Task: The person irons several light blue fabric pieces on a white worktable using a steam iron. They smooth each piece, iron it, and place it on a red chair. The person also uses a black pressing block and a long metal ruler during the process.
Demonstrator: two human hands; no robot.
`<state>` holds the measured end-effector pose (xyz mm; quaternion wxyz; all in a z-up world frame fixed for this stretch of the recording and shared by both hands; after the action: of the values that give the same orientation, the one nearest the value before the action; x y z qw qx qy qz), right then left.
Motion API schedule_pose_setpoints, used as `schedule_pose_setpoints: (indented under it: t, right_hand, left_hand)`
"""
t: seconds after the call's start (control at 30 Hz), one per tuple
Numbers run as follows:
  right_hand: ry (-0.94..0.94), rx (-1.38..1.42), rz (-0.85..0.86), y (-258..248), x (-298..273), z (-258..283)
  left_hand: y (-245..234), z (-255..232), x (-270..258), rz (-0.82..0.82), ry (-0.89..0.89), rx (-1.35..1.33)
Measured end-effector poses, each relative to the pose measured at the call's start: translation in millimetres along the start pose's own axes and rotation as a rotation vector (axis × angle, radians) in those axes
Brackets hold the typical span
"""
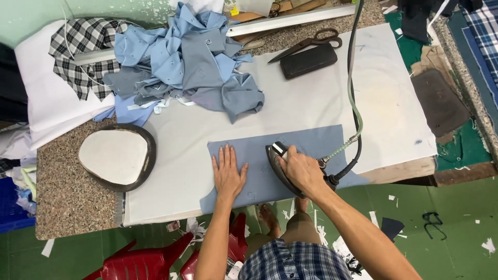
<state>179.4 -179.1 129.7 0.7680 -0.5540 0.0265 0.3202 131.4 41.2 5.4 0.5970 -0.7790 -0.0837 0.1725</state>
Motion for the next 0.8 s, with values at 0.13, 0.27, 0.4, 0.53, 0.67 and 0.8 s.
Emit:
schedule_pose_setpoints:
  t: [0.13, 0.27, 0.4, 0.53, 0.67, 0.8]
  right_hand:
    - [-0.015, -0.013, -0.028, -12, 2, -4]
    - [-0.005, -0.028, -0.072, -28, 7, -29]
    - [-0.011, -0.042, -0.073, -54, 9, -64]
    - [-0.013, -0.054, -0.047, -72, 12, -106]
    - [-0.011, -0.046, -0.041, -83, 15, -126]
    - [-0.060, 0.056, 0.025, -82, 23, -135]
  left_hand:
    - [-2, -1, -1, 0.041, -0.019, 0.010]
    - [-5, -4, -2, 0.052, -0.014, 0.037]
    - [-9, -6, -3, 0.057, -0.032, 0.070]
    - [5, -1, 3, -0.022, -0.005, 0.053]
    - [-14, -52, 38, -0.186, 0.086, -0.082]
    - [-39, -168, 104, -0.299, 0.280, -0.151]
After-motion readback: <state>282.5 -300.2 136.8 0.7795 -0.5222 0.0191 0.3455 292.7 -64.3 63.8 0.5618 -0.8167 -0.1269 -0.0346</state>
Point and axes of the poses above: each hand's wrist, its own x-axis towards the middle knuckle, its own y-axis out of the palm, z = x × y, the point moved 8 cm from there along x, towards the middle knuckle, and after that the axes turned 15 degrees about -y, right-handed, at the moved point
